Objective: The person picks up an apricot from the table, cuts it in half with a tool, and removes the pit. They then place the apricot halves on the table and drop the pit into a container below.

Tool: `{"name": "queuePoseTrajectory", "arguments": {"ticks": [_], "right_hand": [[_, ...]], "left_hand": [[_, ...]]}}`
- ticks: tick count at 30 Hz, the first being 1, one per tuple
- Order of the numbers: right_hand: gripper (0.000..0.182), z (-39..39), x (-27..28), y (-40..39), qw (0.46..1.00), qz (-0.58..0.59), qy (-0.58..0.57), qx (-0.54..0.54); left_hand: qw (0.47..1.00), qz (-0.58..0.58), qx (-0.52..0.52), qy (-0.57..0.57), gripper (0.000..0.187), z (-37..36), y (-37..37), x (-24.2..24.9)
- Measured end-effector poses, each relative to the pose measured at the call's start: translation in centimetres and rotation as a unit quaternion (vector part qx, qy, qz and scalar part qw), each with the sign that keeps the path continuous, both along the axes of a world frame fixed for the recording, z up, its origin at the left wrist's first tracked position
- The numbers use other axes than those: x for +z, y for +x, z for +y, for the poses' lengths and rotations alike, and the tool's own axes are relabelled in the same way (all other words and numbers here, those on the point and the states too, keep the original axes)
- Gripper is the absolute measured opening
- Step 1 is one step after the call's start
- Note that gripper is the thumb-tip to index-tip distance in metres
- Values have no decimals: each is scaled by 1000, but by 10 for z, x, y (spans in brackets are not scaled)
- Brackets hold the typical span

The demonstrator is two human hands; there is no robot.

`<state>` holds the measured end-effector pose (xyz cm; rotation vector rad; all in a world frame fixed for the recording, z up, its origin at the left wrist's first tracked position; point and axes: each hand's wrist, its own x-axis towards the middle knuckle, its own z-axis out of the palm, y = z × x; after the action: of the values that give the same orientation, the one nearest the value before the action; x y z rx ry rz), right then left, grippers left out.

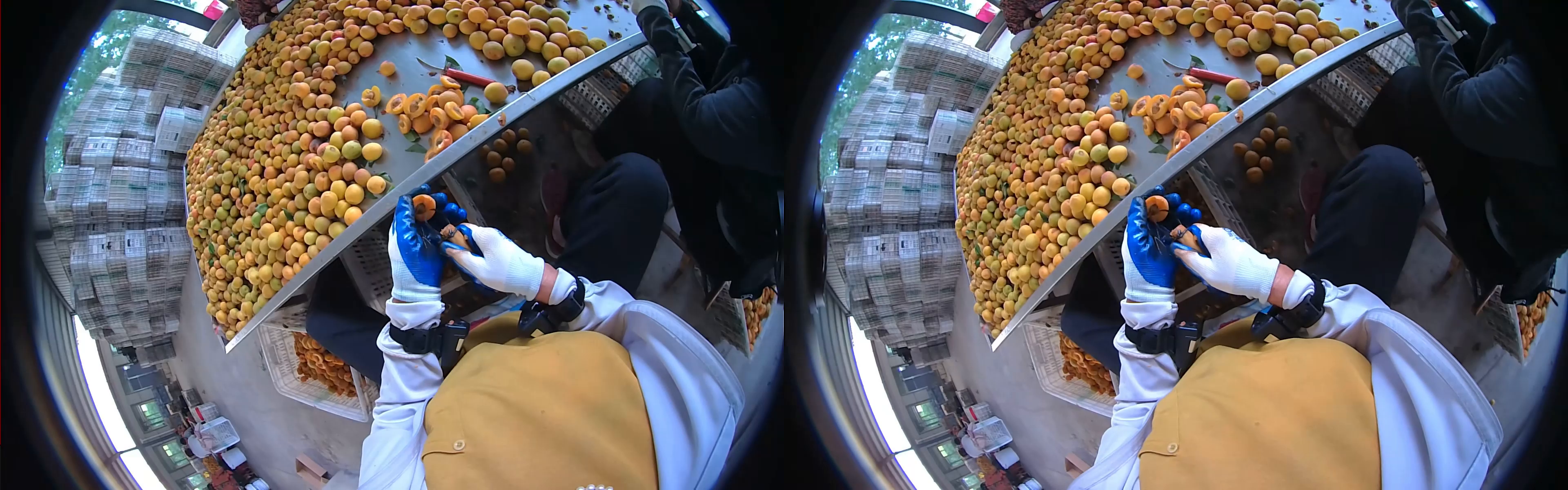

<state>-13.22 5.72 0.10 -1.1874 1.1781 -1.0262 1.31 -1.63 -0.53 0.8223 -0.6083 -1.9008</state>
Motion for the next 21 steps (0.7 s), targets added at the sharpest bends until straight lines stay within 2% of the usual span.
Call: {"name": "queuePoseTrajectory", "arguments": {"ticks": [5, 11, 21], "right_hand": [[33, 1, -6, 2, 997, 47, -63, -26], [35, 1, -4, 0, 994, 98, -45, -15], [38, 3, -3, 0, 993, 115, -36, -3]], "left_hand": [[999, -53, 8, 3, 39, 6, -7, 6], [997, -71, 16, 9, 39, 13, -14, 6], [988, -122, 68, -62, 37, 21, -29, 9]]}}
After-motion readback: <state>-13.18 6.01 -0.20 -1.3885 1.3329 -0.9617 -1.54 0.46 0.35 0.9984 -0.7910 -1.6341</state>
